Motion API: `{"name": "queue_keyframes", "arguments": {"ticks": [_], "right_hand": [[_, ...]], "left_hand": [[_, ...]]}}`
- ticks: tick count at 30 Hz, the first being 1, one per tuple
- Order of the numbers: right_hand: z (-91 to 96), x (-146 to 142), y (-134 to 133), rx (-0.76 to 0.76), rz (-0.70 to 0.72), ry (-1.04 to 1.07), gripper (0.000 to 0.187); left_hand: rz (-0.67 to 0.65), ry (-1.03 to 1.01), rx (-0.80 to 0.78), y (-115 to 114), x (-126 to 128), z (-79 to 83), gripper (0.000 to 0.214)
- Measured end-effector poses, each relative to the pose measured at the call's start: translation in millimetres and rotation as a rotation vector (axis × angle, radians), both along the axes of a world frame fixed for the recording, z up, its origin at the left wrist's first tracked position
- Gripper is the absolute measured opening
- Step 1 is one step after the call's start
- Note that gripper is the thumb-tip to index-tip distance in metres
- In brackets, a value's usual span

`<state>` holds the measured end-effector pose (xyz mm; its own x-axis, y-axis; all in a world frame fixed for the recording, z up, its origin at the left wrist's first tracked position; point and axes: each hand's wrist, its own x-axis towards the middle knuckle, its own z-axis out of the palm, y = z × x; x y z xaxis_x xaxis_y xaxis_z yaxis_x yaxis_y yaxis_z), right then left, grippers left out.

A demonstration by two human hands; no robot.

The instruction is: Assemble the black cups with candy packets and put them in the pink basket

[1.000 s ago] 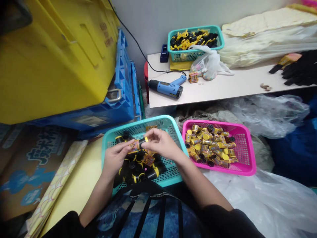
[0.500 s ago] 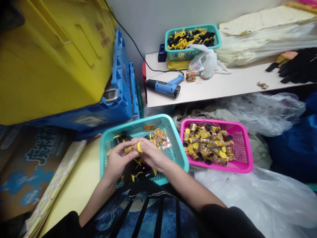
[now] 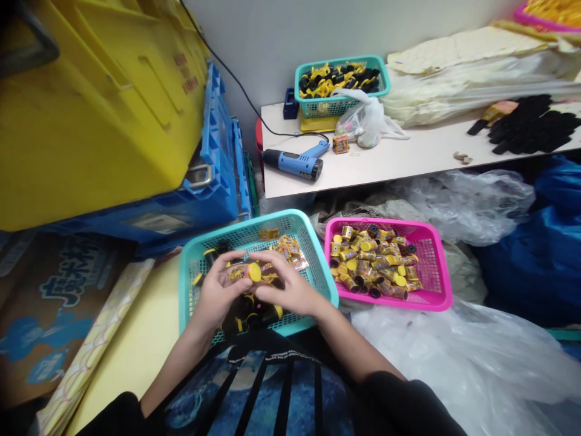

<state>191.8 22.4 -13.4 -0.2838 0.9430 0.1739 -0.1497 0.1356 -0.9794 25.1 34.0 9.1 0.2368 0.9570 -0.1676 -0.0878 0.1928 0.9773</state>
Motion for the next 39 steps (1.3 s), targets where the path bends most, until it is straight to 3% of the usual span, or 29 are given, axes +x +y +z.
{"name": "queue_keyframes", "arguments": {"ticks": [2, 4, 6, 8, 10, 12, 15, 17, 20, 23, 27, 29, 32, 34, 36, 39], "right_hand": [[7.4, 17, -8, 0.239, -0.109, -0.232, 0.041], [11.9, 41, -15, 0.340, -0.338, -0.410, 0.029], [10.7, 71, -19, 0.300, -0.636, -0.622, 0.029], [3.7, 100, -19, 0.197, -0.857, -0.876, 0.039], [-5.8, 118, -17, 0.121, -0.925, -1.040, 0.046], [-13.5, 123, -13, 0.111, -0.909, -1.062, 0.043], [-17.0, 110, -5, 0.158, -0.834, -0.974, 0.033], [-15.2, 100, -1, 0.172, -0.792, -0.917, 0.030], [-11.9, 96, 3, 0.177, -0.792, -0.850, 0.025], [-10.6, 99, 5, 0.183, -0.819, -0.759, 0.021], [-6.6, 93, 7, 0.124, -0.738, -0.549, 0.016], [-1.7, 83, 10, 0.036, -0.657, -0.421, 0.019], [6.3, 65, 17, -0.183, -0.417, -0.192, 0.035], [9.3, 53, 24, -0.297, -0.182, -0.050, 0.049], [9.5, 41, 30, -0.330, -0.018, 0.041, 0.048], [7.4, 29, 36, -0.330, -0.024, 0.073, 0.030]], "left_hand": [[-0.132, -0.024, -0.008, 4, 4, -0.3, 0.060], [-0.229, 0.098, 0.041, 17, 7, -3.5, 0.052], [-0.193, 0.447, 0.206, 37, 8, -9.8, 0.031], [-0.084, 0.976, 0.459, 60, 11, -18.2, 0.015], [-0.072, 1.095, 0.526, 81, 15, -26.8, 0.011], [-0.107, 1.178, 0.641, 98, 21, -34.4, 0.012], [-0.176, 1.345, 0.886, 117, 28, -43.3, 0.041], [-0.205, 1.366, 0.961, 128, 24, -47.9, 0.051], [-0.240, 1.291, 1.003, 140, 7, -53.0, 0.042], [-0.181, 1.248, 1.048, 141, -14, -54.0, 0.027], [-0.040, 1.175, 1.142, 123, -29, -42.7, 0.019], [-0.006, 1.076, 1.261, 106, -28, -31.3, 0.014], [0.002, 0.911, 1.512, 77, -19, -12.3, 0.024], [0.020, 0.907, 1.573, 61, -13, -2.7, 0.029], [0.046, 0.931, 1.584, 49, -6, 1.9, 0.030], [0.143, 0.897, 1.425, 37, 3, 1.7, 0.027]]}}
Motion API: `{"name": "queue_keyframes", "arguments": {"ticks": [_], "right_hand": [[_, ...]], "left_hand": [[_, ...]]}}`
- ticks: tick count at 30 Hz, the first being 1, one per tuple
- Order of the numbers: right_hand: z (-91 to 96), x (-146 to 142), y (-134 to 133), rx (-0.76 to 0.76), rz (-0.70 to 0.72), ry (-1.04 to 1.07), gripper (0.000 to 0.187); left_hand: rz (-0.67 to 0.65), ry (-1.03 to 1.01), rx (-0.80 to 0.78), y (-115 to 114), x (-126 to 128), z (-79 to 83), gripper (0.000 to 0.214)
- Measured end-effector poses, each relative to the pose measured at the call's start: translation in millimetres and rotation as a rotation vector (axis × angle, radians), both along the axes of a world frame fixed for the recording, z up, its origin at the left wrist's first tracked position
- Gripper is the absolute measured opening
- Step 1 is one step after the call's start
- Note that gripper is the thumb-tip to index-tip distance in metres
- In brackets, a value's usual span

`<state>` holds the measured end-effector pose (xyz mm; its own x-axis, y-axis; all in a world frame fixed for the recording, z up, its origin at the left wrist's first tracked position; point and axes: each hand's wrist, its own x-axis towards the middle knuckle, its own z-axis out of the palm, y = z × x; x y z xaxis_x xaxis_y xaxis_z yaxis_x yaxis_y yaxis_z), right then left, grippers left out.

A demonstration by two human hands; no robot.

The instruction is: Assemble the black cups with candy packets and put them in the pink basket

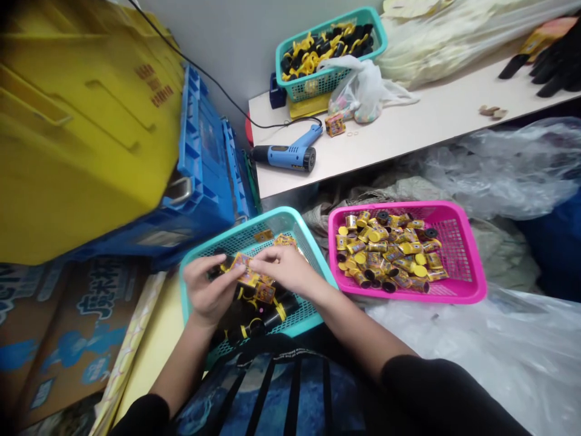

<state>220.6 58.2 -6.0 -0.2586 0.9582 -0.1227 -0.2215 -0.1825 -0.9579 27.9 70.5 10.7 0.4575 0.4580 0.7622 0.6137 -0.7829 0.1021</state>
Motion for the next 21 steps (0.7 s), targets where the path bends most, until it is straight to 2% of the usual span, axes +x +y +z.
{"name": "queue_keyframes", "arguments": {"ticks": [1, 3, 6, 8, 10, 13, 16, 18, 21], "right_hand": [[-0.4, -2, 1, -0.006, -0.032, -0.007, 0.027], [0.1, -4, 1, -0.011, -0.074, -0.046, 0.025], [3.7, -3, -1, 0.055, -0.070, -0.218, 0.019], [5.6, -3, -2, 0.111, -0.053, -0.303, 0.017], [5.3, -6, -2, 0.128, -0.023, -0.249, 0.017], [2.5, -15, 1, 0.058, 0.002, -0.053, 0.022], [3.8, -23, 7, -0.039, -0.062, 0.072, 0.025], [9.3, -26, 12, -0.013, -0.091, 0.041, 0.024], [20.3, -34, 16, 0.139, -0.027, -0.158, 0.017]], "left_hand": [[0.044, -0.106, -0.111, -3, 3, -0.6, 0.025], [0.092, -0.387, -0.476, -9, 8, -0.6, 0.023], [0.039, -0.696, -1.047, -12, 14, 3.1, 0.034], [0.023, -0.762, -1.222, -10, 17, 5.9, 0.041], [0.049, -0.860, -1.262, -9, 20, 7.0, 0.039], [0.070, -1.092, -1.219, -10, 22, 5.8, 0.033], [0.080, -1.140, -1.201, -18, 19, 3.9, 0.035], [0.073, -1.094, -1.229, -23, 13, 3.7, 0.036], [0.057, -1.069, -1.206, -22, 0, 5.5, 0.043]]}}
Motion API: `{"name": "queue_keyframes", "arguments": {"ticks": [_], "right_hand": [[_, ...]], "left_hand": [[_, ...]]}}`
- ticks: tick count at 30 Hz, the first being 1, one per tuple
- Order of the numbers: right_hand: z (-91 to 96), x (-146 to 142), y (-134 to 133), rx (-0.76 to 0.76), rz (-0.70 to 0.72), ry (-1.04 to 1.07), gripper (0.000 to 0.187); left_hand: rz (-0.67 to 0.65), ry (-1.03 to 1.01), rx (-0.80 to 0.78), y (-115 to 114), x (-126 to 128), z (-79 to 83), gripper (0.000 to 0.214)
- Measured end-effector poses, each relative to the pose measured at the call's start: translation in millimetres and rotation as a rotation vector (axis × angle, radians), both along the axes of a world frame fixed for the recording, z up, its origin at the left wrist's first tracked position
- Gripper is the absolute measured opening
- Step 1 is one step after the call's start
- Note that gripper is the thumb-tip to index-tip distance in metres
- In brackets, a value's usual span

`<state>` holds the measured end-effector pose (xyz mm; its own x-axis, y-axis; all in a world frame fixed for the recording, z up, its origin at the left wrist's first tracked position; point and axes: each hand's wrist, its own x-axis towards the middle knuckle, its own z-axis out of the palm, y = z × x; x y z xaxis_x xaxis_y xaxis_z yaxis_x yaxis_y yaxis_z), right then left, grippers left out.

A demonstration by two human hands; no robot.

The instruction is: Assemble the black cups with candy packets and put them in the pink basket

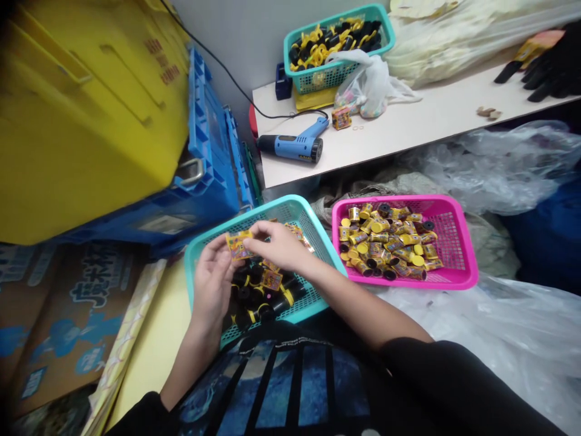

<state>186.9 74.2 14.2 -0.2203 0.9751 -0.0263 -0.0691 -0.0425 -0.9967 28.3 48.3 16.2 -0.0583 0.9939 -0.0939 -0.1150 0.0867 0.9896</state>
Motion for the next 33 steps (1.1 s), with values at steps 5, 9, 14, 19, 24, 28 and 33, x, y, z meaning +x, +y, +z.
{"name": "queue_keyframes", "arguments": {"ticks": [5, 9, 14, 19, 24, 28, 33], "right_hand": [[3.7, -24, 4, 0.115, 0.092, -0.160, 0.017], [-4.5, -44, 4, 0.129, 0.038, -0.309, 0.034], [-8.6, -56, -3, 0.296, 0.038, -0.598, 0.035], [-24.3, -74, -16, 0.552, 0.548, -1.215, 0.017], [-41.5, -91, -24, 0.602, 0.689, -1.517, 0.023], [-31.9, -82, -26, 0.525, 0.609, -1.414, 0.023], [-12.5, -58, -35, 0.186, 0.021, -0.706, 0.034]], "left_hand": [[0.061, 0.000, 0.025, 11, -18, 1.6, 0.054], [0.103, 0.015, -0.047, 9, -29, -5.9, 0.049], [0.240, 0.041, -0.021, 6, -56, -17.9, 0.031], [0.171, -0.095, -0.136, 9, -97, -27.0, 0.037], [0.153, -0.093, -0.188, 6, -117, -34.0, 0.036], [0.179, -0.059, -0.150, 0, -120, -39.2, 0.025], [0.199, -0.082, -0.070, -5, -118, -50.0, 0.023]]}}
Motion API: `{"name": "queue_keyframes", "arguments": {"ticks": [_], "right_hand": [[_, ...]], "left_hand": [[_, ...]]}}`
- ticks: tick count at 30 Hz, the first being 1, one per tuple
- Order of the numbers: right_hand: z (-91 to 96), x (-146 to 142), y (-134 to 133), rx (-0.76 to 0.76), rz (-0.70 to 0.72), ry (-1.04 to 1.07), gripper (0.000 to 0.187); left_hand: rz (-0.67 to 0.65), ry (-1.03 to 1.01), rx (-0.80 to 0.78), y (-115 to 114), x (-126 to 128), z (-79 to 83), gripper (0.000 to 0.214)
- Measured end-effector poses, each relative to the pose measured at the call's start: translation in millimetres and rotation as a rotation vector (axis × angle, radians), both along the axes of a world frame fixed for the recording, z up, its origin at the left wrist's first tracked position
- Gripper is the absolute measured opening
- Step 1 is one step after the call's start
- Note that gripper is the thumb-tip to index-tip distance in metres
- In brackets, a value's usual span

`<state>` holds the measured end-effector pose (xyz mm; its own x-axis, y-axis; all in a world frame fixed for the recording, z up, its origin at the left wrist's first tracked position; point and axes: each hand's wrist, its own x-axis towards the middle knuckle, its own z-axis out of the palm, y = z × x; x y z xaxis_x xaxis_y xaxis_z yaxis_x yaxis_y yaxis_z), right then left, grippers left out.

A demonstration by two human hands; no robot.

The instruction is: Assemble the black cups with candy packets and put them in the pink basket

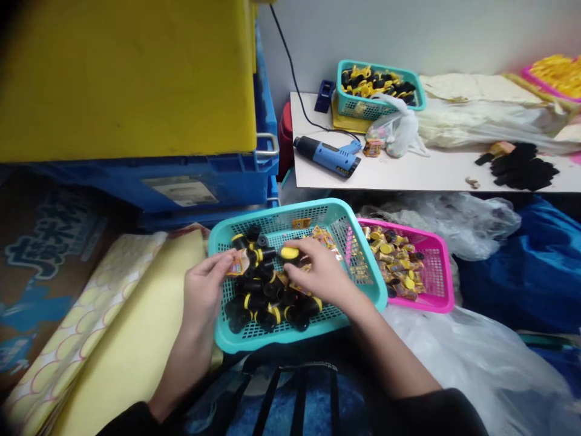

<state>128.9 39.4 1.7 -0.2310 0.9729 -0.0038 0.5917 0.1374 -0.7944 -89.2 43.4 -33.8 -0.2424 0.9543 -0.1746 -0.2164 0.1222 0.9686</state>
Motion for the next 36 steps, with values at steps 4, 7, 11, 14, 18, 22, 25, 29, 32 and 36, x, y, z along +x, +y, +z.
{"name": "queue_keyframes", "arguments": {"ticks": [4, 7, 11, 14, 18, 22, 25, 29, 32, 36], "right_hand": [[3.3, -2, -9, -0.138, -0.177, 0.608, 0.036], [4.4, -13, -11, -0.121, -0.220, 0.758, 0.042], [3.3, -22, -13, -0.100, -0.211, 0.800, 0.038], [-2.1, -17, -16, -0.102, -0.205, 0.789, 0.034], [-9.4, -5, -23, -0.136, -0.225, 0.776, 0.030], [-15.8, 5, -30, -0.152, -0.238, 0.842, 0.028], [-23.7, 10, -35, -0.100, -0.240, 0.911, 0.032], [-34.6, 15, -39, 0.010, -0.173, 0.917, 0.041], [-39.2, 20, -39, 0.161, -0.139, 0.876, 0.039], [-41.5, 26, -37, 0.277, -0.090, 0.877, 0.037]], "left_hand": [[-0.003, 0.049, 0.046, -2, 7, -4.1, 0.018], [-0.020, 0.170, 0.115, -4, 15, -0.3, 0.015], [-0.011, 0.196, 0.196, -10, 27, 6.8, 0.012], [0.022, 0.175, 0.243, -15, 35, 9.7, 0.010], [-0.002, 0.264, 0.294, -22, 44, 10.9, 0.010], [-0.072, 0.382, 0.420, -28, 56, 13.2, 0.011], [-0.182, 0.411, 0.425, -32, 65, 18.4, 0.023], [-0.282, 0.468, 0.342, -35, 70, 30.5, 0.035], [-0.378, 0.540, 0.328, -33, 72, 39.6, 0.029], [-0.484, 0.436, 0.213, -30, 81, 41.4, 0.027]]}}
